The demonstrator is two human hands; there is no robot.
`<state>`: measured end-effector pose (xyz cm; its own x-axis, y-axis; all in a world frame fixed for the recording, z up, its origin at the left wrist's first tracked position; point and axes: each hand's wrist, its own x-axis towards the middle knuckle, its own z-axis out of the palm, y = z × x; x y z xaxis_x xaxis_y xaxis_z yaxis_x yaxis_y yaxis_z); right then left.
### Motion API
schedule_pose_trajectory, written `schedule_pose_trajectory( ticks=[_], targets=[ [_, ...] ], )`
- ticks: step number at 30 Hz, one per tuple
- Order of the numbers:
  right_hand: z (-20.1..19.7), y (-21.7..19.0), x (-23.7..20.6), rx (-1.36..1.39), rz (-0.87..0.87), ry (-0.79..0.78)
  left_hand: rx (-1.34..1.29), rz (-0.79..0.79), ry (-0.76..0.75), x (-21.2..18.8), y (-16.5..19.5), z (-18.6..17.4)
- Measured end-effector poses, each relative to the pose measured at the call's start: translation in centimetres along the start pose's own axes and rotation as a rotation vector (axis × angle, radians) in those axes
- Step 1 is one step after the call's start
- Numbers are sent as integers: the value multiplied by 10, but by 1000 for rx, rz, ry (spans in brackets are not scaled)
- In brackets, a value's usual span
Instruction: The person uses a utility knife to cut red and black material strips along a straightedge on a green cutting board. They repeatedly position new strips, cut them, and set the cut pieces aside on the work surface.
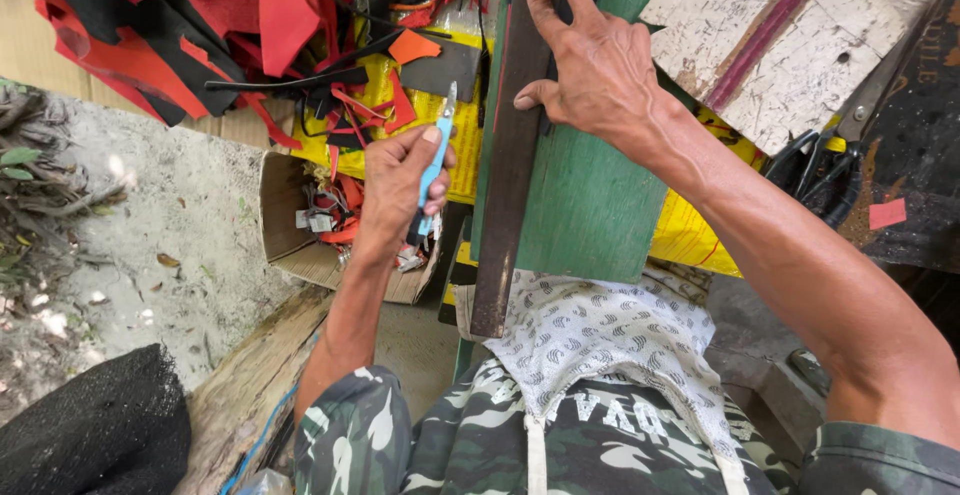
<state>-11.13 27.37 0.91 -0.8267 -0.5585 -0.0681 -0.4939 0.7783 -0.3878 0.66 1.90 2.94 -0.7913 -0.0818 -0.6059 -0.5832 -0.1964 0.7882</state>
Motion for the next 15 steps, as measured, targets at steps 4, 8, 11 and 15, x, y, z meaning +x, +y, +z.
schedule_pose_trajectory(
  ticks=[4,8,11,15],
  targets=[
    [0,-3,-1,19,-14,8,165,147,114,-9,12,-3],
    [-9,1,4,45,-50,25,169,230,91,-11,15,9],
    [-16,15,21,48,-213,180,48,214,59,-2,12,18],
    [1,19,76,224,-180,384,-79,245,26,31,14,20]
  ],
)
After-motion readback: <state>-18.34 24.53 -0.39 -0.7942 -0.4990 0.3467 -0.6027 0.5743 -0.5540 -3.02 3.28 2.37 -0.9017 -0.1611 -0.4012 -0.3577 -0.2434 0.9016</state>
